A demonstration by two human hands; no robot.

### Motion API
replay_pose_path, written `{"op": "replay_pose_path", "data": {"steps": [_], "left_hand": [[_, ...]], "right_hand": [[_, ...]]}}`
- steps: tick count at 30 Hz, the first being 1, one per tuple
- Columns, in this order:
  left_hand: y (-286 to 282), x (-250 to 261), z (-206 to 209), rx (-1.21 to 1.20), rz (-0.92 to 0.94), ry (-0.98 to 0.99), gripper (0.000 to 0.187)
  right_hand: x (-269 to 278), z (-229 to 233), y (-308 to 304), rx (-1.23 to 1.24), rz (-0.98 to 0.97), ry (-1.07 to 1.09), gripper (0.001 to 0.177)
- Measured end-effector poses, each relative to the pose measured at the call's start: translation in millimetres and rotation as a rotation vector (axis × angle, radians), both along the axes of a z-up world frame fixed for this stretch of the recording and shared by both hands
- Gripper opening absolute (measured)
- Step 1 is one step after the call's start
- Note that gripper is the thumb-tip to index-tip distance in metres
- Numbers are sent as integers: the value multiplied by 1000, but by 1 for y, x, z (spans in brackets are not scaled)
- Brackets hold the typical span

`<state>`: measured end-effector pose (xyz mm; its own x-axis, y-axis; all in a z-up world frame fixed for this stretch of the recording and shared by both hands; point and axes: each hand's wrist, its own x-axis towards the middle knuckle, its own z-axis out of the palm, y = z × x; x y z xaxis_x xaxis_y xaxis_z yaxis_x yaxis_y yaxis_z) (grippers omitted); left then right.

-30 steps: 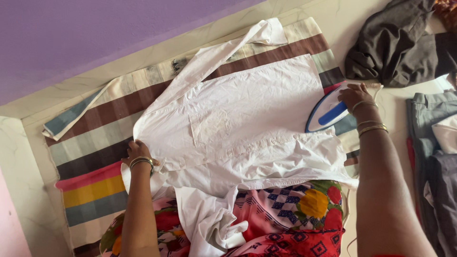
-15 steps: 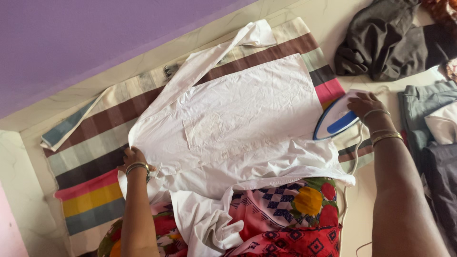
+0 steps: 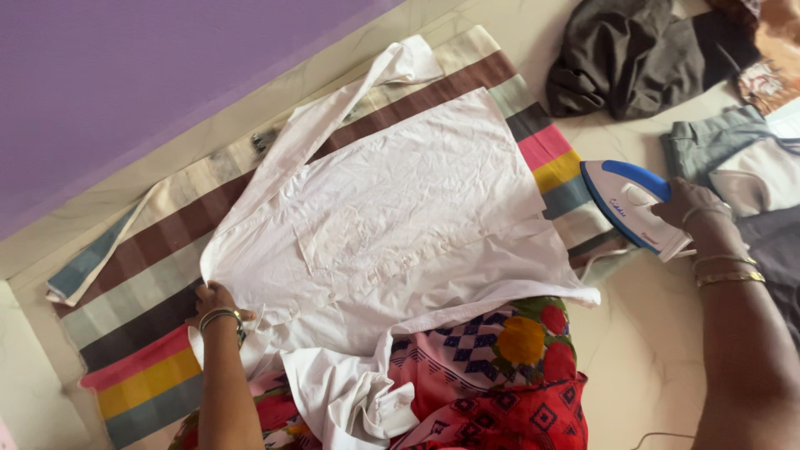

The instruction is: The person irons a white shirt laid out on a striped mat on the floor. They repeatedly smooth the fabric with their hands and move the iron across different sections, including the sleeves and body, before folding the shirt at the end.

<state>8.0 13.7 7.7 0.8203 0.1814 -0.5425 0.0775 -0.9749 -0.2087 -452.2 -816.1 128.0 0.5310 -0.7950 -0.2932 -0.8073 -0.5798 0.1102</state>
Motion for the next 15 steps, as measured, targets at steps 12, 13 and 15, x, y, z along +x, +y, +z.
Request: {"op": "replay_pose_path", "data": {"steps": [12,13,15], "left_hand": [[8,-58,8,-112,26,-349,136],[9,-66,13,-118,12,-353,130],[0,-71,20,-151,11,-319,125]], "right_hand": [[-124,-46,167,311,-374,-1456,48],[-125,-48,171,324,-374,-1495,48],[-117,-51,172,342,-363,-1583,49]]}}
